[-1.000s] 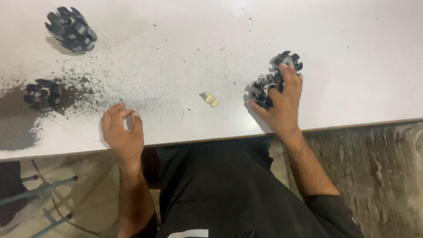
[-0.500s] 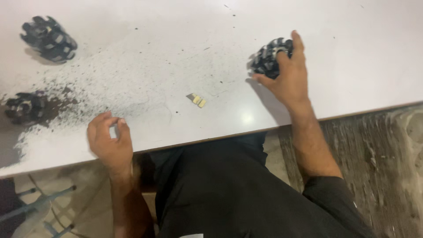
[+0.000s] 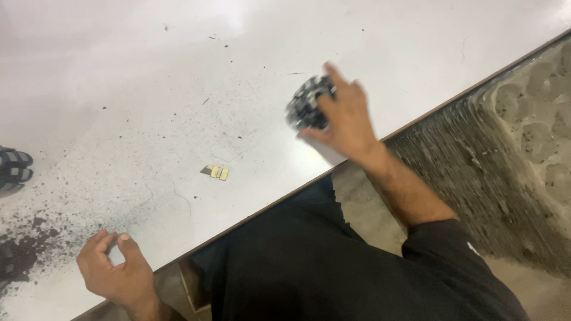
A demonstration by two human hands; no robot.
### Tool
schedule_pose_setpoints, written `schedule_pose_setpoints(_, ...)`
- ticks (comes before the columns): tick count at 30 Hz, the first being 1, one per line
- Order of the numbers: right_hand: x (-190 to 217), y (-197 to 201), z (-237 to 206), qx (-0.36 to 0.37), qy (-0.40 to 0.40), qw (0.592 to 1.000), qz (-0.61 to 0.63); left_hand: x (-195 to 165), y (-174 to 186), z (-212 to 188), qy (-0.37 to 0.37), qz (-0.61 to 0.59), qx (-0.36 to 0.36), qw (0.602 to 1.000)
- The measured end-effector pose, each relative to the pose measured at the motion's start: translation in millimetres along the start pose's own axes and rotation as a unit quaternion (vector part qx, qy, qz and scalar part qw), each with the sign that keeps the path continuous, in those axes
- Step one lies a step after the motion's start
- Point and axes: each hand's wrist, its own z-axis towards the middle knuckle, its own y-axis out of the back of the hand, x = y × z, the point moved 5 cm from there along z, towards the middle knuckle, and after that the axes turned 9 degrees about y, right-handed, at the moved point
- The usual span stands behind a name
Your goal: The person sits at a white workbench assembling black plastic wheel-hub parts. They pick up a hub base, press and fit roller components into it by hand, occasionally using a small flat tool to help seat the parts, then set the finished hub on the table and start the next one.
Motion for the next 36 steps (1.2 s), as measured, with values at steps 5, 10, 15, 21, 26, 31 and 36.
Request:
schedule_pose_setpoints(5, -139.4, 50.6, -24.6, -0.146, -0.161, 0.968, -0.127, -4.1, -2.0, 1.9, 0.01, 0.001, 0.0, 1.0)
schedule_pose_setpoints(10, -177.7, 46.8, -74.7, -0.207, -0.22, 0.953, -0.013, -8.0, -4.2, 1.5, 0.013, 0.012, 0.005, 1.0)
schedule_pose_setpoints(15, -148.5, 3.5, -75.5, -0.191, -0.219, 0.957, 0.002, -9.1, -5.9, 4.5, 0.005, 0.03, 0.011, 0.999)
schedule_pose_setpoints(21, -130.1, 10.8, -69.3, -0.18, -0.191, 0.965, -0.026, -11.7, -6.3, 4.2, 0.01, 0.038, 0.023, 0.999)
schedule_pose_setpoints(26, -126.6, 9.2, -72.0, -0.191, -0.173, 0.966, -0.012, -24.2, -5.6, 2.7, -0.035, 0.123, 0.044, 0.991)
schedule_pose_setpoints(31, -118.5, 13.4, -67.9, -0.198, -0.161, 0.967, -0.009, -25.9, 1.3, 8.7, -0.001, 0.032, 0.076, 0.997)
schedule_pose_setpoints(36, -40.8, 3.9, -45.6, -0.189, -0.125, 0.963, 0.146, -17.2, 3.8, 23.4, 0.006, -0.001, 0.043, 0.999)
